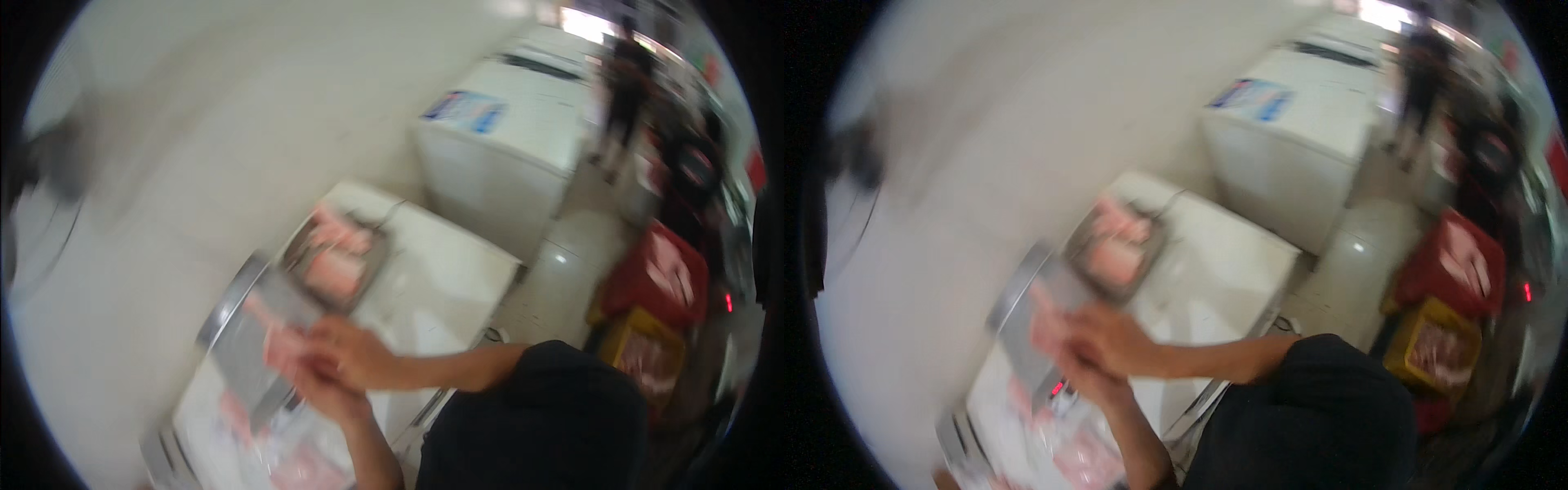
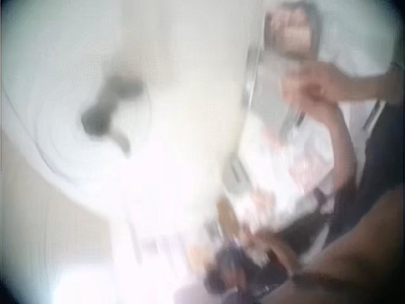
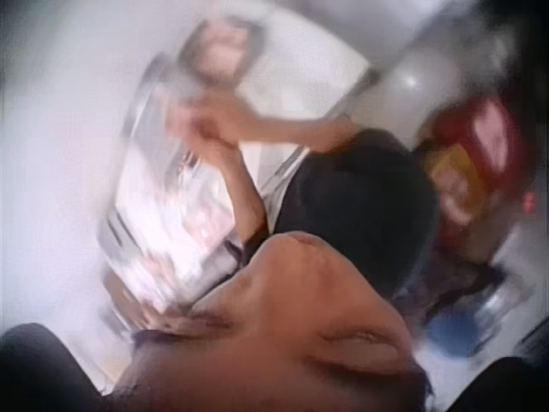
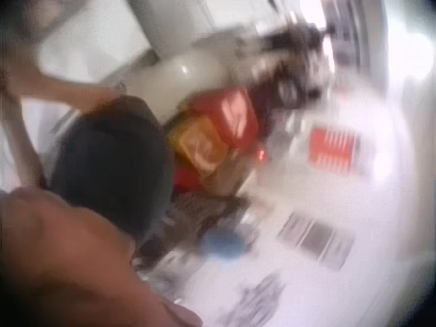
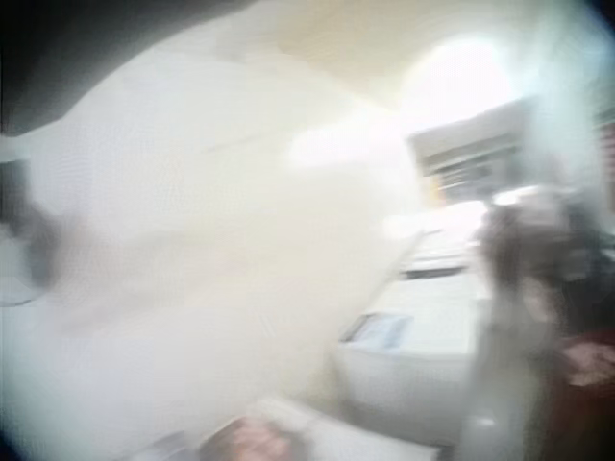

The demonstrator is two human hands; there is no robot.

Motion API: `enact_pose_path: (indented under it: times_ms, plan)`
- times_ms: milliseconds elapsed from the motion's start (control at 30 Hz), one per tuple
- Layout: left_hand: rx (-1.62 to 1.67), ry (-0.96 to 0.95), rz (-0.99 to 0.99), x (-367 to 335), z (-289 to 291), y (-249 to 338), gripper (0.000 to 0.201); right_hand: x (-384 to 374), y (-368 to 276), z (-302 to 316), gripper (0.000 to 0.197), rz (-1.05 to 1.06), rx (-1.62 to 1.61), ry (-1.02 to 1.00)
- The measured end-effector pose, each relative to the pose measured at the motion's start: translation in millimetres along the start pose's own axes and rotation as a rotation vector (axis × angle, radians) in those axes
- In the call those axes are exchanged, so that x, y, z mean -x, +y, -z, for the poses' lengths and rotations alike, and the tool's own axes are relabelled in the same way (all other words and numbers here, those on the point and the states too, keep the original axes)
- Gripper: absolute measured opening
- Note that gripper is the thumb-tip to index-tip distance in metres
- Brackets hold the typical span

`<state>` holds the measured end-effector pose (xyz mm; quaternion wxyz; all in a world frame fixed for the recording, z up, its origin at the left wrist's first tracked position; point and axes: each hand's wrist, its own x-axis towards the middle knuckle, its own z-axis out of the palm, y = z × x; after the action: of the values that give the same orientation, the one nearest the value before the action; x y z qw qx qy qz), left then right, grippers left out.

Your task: The person places pork belly slices onto a scale, arranges them inside plastic bags by hand, and sets the filled bags onto a table.

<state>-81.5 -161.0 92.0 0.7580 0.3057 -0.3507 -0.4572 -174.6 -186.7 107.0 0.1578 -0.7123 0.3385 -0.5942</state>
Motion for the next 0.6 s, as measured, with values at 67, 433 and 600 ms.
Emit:
enact_pose_path:
  times_ms: [67, 433, 600]
  plan:
    - [-0.012, 0.167, 0.036, 27, -35, -6, 0.062, 30, 11, 13, 0.038, -0.041, 0.026, 0.046]
    - [0.066, -0.088, 0.311, 77, -61, -70, 0.058, 80, 24, 110, 0.028, -0.318, 0.109, -0.033]
    - [-0.007, -0.264, 0.263, 68, -55, -85, 0.066, 71, 44, 118, 0.025, -0.409, -0.009, -0.137]
